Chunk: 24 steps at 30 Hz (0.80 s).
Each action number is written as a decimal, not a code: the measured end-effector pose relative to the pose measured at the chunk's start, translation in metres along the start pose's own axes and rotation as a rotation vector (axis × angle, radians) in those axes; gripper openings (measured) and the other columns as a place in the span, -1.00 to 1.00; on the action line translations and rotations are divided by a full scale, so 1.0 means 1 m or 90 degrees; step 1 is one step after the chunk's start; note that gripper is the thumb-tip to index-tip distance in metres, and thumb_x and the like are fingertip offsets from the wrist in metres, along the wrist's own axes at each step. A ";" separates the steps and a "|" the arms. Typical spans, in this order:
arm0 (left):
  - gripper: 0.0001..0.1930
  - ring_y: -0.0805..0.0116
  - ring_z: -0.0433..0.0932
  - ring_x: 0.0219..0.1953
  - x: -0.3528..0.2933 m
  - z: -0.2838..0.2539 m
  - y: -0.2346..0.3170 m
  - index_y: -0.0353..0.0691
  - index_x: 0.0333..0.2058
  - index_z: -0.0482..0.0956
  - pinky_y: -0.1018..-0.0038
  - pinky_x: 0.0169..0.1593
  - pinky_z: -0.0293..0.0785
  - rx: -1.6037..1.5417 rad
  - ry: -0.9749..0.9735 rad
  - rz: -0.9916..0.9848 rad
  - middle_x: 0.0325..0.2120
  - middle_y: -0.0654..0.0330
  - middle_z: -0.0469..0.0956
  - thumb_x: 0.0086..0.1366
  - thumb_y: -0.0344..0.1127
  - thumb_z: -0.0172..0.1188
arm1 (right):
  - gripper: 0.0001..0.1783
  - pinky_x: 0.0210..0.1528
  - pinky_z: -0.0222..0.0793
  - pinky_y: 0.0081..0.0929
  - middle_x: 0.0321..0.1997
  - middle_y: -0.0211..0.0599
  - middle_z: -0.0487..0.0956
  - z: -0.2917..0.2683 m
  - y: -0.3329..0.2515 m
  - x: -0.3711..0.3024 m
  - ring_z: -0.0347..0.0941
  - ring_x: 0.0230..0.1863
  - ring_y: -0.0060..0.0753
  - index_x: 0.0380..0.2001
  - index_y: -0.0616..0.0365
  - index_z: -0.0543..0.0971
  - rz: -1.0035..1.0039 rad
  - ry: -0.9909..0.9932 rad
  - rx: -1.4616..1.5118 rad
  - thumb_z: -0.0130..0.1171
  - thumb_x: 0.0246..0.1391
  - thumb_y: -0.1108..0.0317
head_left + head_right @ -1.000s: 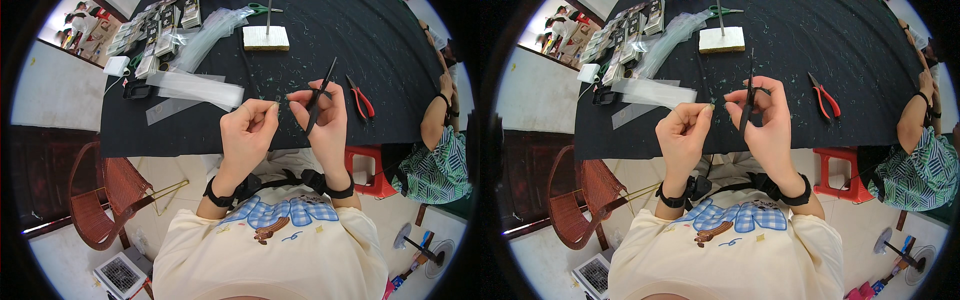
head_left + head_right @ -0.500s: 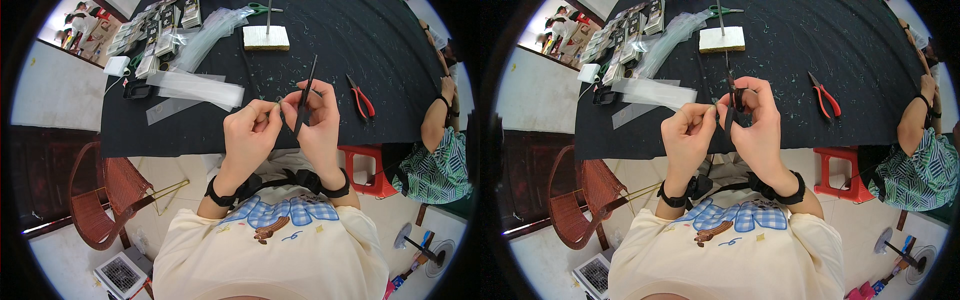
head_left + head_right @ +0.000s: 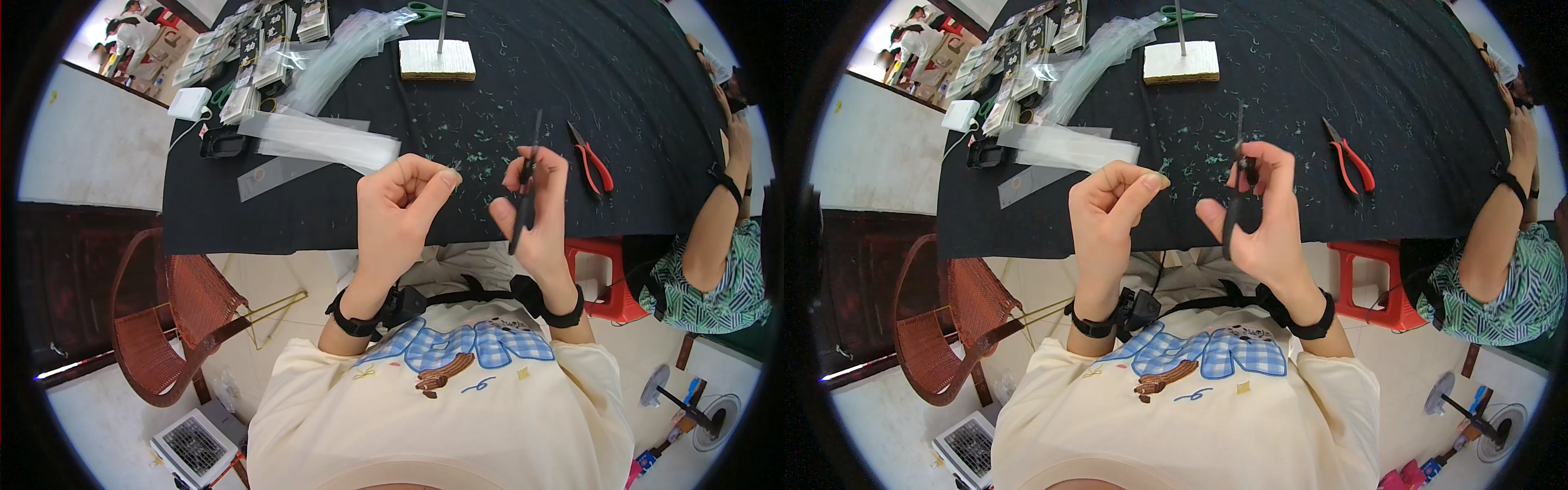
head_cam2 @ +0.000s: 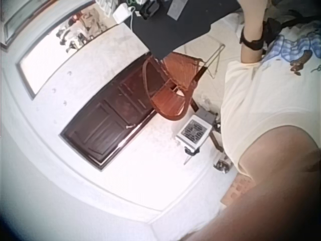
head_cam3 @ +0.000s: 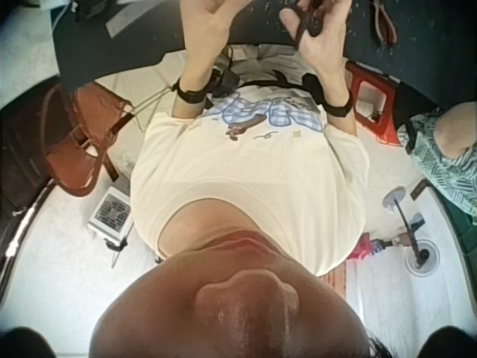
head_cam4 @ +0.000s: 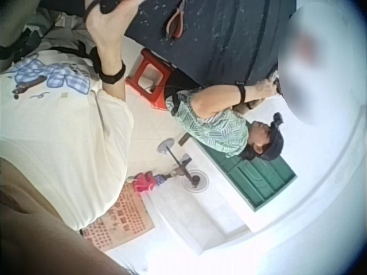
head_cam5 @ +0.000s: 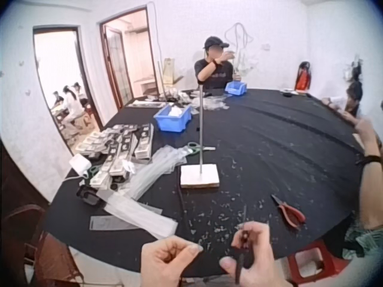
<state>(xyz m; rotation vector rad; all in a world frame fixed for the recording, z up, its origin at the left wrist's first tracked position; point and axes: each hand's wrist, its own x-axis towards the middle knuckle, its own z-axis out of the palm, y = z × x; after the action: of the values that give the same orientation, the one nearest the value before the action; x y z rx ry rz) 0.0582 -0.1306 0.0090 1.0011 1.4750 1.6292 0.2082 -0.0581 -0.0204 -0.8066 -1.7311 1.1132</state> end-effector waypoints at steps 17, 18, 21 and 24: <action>-0.91 0.81 0.22 -0.66 -0.002 0.000 0.004 -0.38 -0.47 0.53 0.78 -0.64 0.00 -0.073 -0.045 -0.030 -0.69 0.40 0.43 0.14 -0.47 0.09 | -0.42 -0.32 0.06 -0.51 -0.48 -0.40 0.39 0.005 -0.010 -0.006 0.31 -0.45 -0.45 -0.17 0.21 0.41 -0.183 -0.048 -0.313 0.34 -0.40 0.39; -0.91 0.81 0.22 -0.66 -0.002 -0.001 0.004 -0.38 -0.46 0.53 0.78 -0.64 0.01 -0.067 -0.046 -0.024 -0.69 0.40 0.44 0.14 -0.47 0.09 | -0.41 -0.32 0.06 -0.51 -0.48 -0.40 0.39 0.005 -0.010 -0.006 0.32 -0.46 -0.46 -0.17 0.21 0.42 -0.188 -0.056 -0.312 0.33 -0.41 0.40; -0.91 0.81 0.23 -0.65 -0.002 -0.001 0.005 -0.38 -0.45 0.53 0.78 -0.63 0.03 -0.057 -0.049 -0.016 -0.68 0.40 0.44 0.14 -0.48 0.08 | -0.41 -0.32 0.07 -0.52 -0.48 -0.41 0.39 0.005 -0.010 -0.006 0.32 -0.47 -0.47 -0.16 0.21 0.42 -0.190 -0.057 -0.317 0.32 -0.42 0.42; -0.91 0.81 0.23 -0.64 -0.001 -0.003 0.005 -0.39 -0.45 0.52 0.78 -0.62 0.04 -0.044 -0.055 -0.013 -0.68 0.40 0.43 0.15 -0.48 0.08 | -0.41 -0.33 0.08 -0.53 -0.48 -0.41 0.39 0.003 -0.008 -0.006 0.32 -0.48 -0.48 -0.16 0.21 0.42 -0.190 -0.069 -0.323 0.34 -0.41 0.41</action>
<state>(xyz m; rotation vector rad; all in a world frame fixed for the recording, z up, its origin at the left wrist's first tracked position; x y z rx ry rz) 0.0564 -0.1334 0.0141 1.0017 1.3584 1.5926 0.2073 -0.0677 -0.0152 -0.7601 -2.1821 0.5286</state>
